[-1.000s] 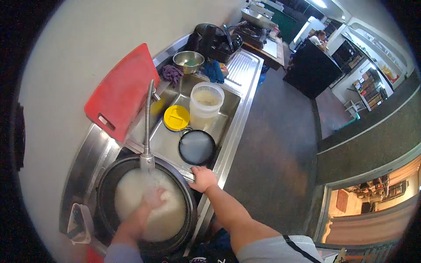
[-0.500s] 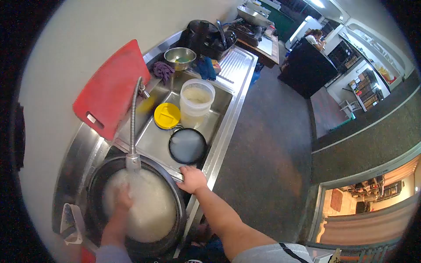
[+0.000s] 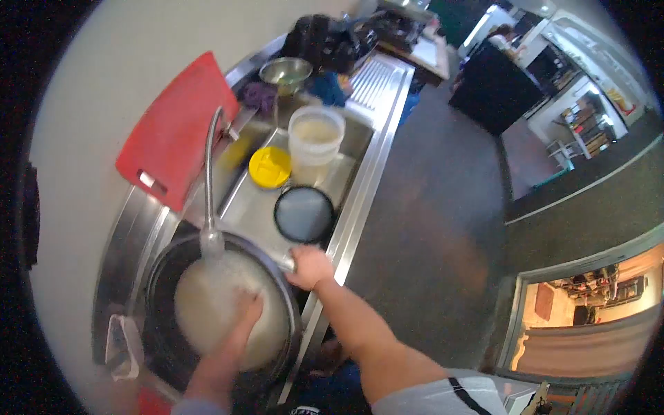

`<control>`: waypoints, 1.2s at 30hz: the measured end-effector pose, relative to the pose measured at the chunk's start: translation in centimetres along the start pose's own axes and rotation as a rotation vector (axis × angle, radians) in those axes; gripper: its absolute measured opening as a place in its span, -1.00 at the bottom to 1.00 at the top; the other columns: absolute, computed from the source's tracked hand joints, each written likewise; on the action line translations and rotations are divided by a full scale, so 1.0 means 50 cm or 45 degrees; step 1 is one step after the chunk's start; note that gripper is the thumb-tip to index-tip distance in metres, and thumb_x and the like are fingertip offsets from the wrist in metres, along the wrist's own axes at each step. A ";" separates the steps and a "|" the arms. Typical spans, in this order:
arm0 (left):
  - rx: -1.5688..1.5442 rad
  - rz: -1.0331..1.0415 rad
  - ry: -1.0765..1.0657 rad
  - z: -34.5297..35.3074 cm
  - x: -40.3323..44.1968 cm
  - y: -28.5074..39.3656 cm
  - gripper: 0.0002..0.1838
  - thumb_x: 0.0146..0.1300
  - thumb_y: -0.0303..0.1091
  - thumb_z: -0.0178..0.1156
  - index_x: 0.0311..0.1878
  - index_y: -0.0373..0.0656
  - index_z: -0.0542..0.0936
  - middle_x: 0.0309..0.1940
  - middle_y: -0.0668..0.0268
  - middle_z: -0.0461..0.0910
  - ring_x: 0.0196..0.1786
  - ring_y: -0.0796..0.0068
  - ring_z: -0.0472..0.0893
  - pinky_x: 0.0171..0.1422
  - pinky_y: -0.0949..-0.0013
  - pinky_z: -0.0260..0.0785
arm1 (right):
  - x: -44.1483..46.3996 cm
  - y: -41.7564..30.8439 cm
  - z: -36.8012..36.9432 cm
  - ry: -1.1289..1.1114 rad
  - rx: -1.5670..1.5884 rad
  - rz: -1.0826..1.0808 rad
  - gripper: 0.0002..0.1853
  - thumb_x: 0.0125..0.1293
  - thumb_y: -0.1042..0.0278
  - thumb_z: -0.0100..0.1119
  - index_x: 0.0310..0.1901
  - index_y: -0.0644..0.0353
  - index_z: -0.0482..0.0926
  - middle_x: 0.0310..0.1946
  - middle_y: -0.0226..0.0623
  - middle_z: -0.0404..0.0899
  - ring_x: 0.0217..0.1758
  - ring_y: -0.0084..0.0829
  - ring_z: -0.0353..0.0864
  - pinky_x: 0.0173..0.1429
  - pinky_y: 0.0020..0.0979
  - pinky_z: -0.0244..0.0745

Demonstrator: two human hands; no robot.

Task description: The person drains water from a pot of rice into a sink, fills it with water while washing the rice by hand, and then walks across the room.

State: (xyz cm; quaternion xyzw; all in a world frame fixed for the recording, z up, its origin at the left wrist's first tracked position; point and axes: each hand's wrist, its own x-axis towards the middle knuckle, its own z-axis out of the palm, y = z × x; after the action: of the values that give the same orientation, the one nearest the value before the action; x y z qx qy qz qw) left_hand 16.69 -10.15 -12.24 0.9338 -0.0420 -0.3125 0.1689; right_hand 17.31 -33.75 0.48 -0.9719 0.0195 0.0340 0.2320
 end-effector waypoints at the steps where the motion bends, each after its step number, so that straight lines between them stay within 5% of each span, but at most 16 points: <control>1: 0.039 0.212 -0.112 -0.033 0.002 0.003 -0.53 0.37 -0.04 -0.10 0.16 -0.09 0.54 0.32 -0.04 0.29 0.42 -0.01 0.16 0.53 0.04 -0.18 | 0.001 0.000 0.002 -0.027 -0.019 0.003 -0.47 -0.15 0.07 0.32 -0.13 0.21 0.53 -0.16 -0.04 0.57 -0.02 -0.02 0.52 0.09 -0.13 0.45; 2: 0.116 0.380 -0.201 -0.094 0.000 0.021 -0.50 0.33 0.00 -0.03 0.09 -0.19 0.57 0.22 -0.09 0.39 0.36 -0.10 0.25 0.48 0.04 -0.03 | 0.002 -0.013 -0.008 -0.091 -0.041 0.087 -0.48 -0.14 0.09 0.31 -0.13 0.21 0.53 -0.14 -0.05 0.57 0.01 -0.03 0.52 0.12 -0.14 0.44; 3: -0.251 0.526 0.026 -0.056 0.020 -0.035 -0.52 0.38 -0.01 -0.09 0.07 -0.19 0.58 0.17 -0.02 0.46 0.31 -0.03 0.32 0.45 0.06 0.03 | 0.001 -0.003 0.008 -0.016 -0.011 0.042 -0.50 -0.11 0.03 0.30 -0.16 0.18 0.53 -0.17 -0.07 0.57 -0.02 -0.05 0.53 0.07 -0.12 0.46; 4: -0.338 0.623 -0.249 -0.104 0.044 -0.058 -0.46 0.43 0.07 -0.24 0.22 -0.07 0.48 0.17 0.09 0.48 0.29 0.06 0.36 0.44 0.08 0.04 | 0.005 0.005 0.016 -0.011 -0.055 0.015 -0.51 -0.10 0.04 0.30 -0.17 0.18 0.53 -0.17 -0.08 0.57 -0.02 -0.06 0.53 0.07 -0.12 0.46; 6: -0.281 0.302 -0.197 -0.198 0.048 -0.083 -0.55 0.38 0.02 -0.09 0.08 -0.04 0.58 0.15 0.04 0.49 0.24 0.21 0.44 0.31 0.17 0.26 | 0.005 0.002 0.015 -0.001 -0.080 0.050 -0.52 -0.11 0.03 0.30 -0.17 0.15 0.53 -0.17 -0.08 0.57 -0.03 -0.06 0.54 0.05 -0.12 0.47; 9: -0.018 0.369 -0.022 -0.270 0.048 -0.215 -0.57 0.30 0.01 0.03 0.09 -0.01 0.57 0.26 0.06 0.38 0.28 0.12 0.39 0.28 0.14 0.29 | 0.006 0.002 0.016 0.025 -0.054 0.045 -0.48 -0.10 0.08 0.32 -0.08 0.16 0.53 -0.14 -0.07 0.58 -0.01 -0.08 0.54 0.09 -0.15 0.46; 10: 0.319 0.381 0.022 -0.302 0.016 -0.218 -0.50 0.26 0.03 0.07 0.19 0.00 0.51 0.33 0.06 0.29 0.32 0.02 0.34 0.32 0.10 0.26 | 0.010 0.002 0.015 -0.009 -0.047 0.038 -0.47 -0.11 0.09 0.32 -0.07 0.17 0.53 -0.14 -0.08 0.58 -0.01 -0.08 0.54 0.09 -0.16 0.46; 13: 0.457 -0.082 0.056 -0.268 -0.068 -0.269 -0.17 0.15 0.16 0.15 0.41 -0.08 0.21 0.46 0.03 0.03 0.43 -0.22 0.08 0.46 -0.05 0.04 | 0.010 0.006 0.019 0.032 -0.040 0.009 -0.49 -0.07 0.09 0.30 -0.08 0.17 0.53 -0.13 -0.10 0.58 0.00 -0.08 0.54 0.08 -0.16 0.45; 16: 0.723 -0.089 -0.268 -0.193 -0.143 -0.322 0.11 0.05 0.30 0.19 0.48 -0.18 -0.07 0.48 -0.05 -0.16 0.48 -0.32 -0.19 0.53 -0.17 -0.27 | 0.009 0.006 0.025 0.074 -0.052 -0.001 -0.51 -0.06 0.10 0.29 -0.07 0.16 0.53 -0.14 -0.12 0.59 -0.02 -0.08 0.55 0.07 -0.16 0.46; 20: 0.579 -0.090 -0.530 -0.060 -0.204 -0.303 0.21 -0.04 0.48 0.11 0.47 -0.24 -0.05 0.47 -0.15 -0.18 0.49 -0.28 -0.25 0.54 -0.15 -0.38 | 0.009 0.000 0.018 0.024 -0.077 0.008 -0.51 -0.04 0.08 0.29 -0.07 0.16 0.54 -0.14 -0.12 0.59 -0.02 -0.11 0.55 0.07 -0.18 0.46; 22: 0.510 -0.092 -0.447 0.032 -0.219 -0.302 0.20 -0.01 0.51 0.06 0.46 -0.26 -0.02 0.47 -0.14 -0.15 0.49 -0.26 -0.23 0.55 -0.12 -0.42 | 0.009 -0.002 0.019 0.047 -0.071 0.012 -0.52 -0.03 0.08 0.29 -0.07 0.15 0.54 -0.14 -0.14 0.59 -0.02 -0.12 0.55 0.06 -0.18 0.47; 27: -0.344 -0.541 -0.447 0.058 -0.197 -0.115 0.27 0.00 0.45 0.14 0.44 -0.43 -0.13 0.43 -0.14 0.01 0.49 -0.10 -0.07 0.52 -0.12 -0.31 | 0.009 -0.004 0.019 0.081 -0.069 -0.016 -0.51 -0.04 0.07 0.30 -0.06 0.14 0.54 -0.15 -0.18 0.60 -0.03 -0.12 0.56 0.05 -0.18 0.47; 32: -1.125 -1.060 -0.130 0.066 -0.126 0.064 0.15 0.09 0.33 0.16 0.48 -0.25 -0.15 0.40 -0.10 0.09 0.43 -0.03 0.13 0.44 -0.14 -0.04 | 0.009 0.000 0.027 0.076 -0.090 -0.016 -0.50 -0.06 0.08 0.29 -0.06 0.14 0.54 -0.11 -0.18 0.59 -0.01 -0.13 0.55 0.05 -0.17 0.47; 33: -1.782 -0.946 -0.189 0.091 -0.077 0.051 0.09 0.13 0.31 0.13 0.49 -0.19 -0.14 0.41 -0.09 0.05 0.40 -0.10 0.16 0.42 -0.19 -0.02 | 0.010 0.003 0.029 0.081 -0.096 -0.019 -0.49 -0.06 0.08 0.29 -0.05 0.14 0.54 -0.11 -0.18 0.59 -0.01 -0.13 0.55 0.05 -0.18 0.47; 36: -2.739 -0.757 -0.162 -0.028 -0.062 0.086 -0.16 0.25 0.19 0.05 0.45 -0.05 0.04 0.44 0.05 0.03 0.48 -0.06 -0.02 0.44 -0.16 0.00 | 0.007 0.002 0.025 0.030 -0.118 0.012 -0.49 -0.05 0.07 0.28 -0.04 0.14 0.53 -0.09 -0.20 0.59 0.01 -0.14 0.54 0.06 -0.19 0.47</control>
State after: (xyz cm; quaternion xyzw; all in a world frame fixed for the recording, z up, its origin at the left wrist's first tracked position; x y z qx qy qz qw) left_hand 15.14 -13.23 -7.94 0.2567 0.4667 -0.2614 0.8050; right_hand 17.58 -33.28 -0.69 -0.9819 0.0253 0.0244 0.1862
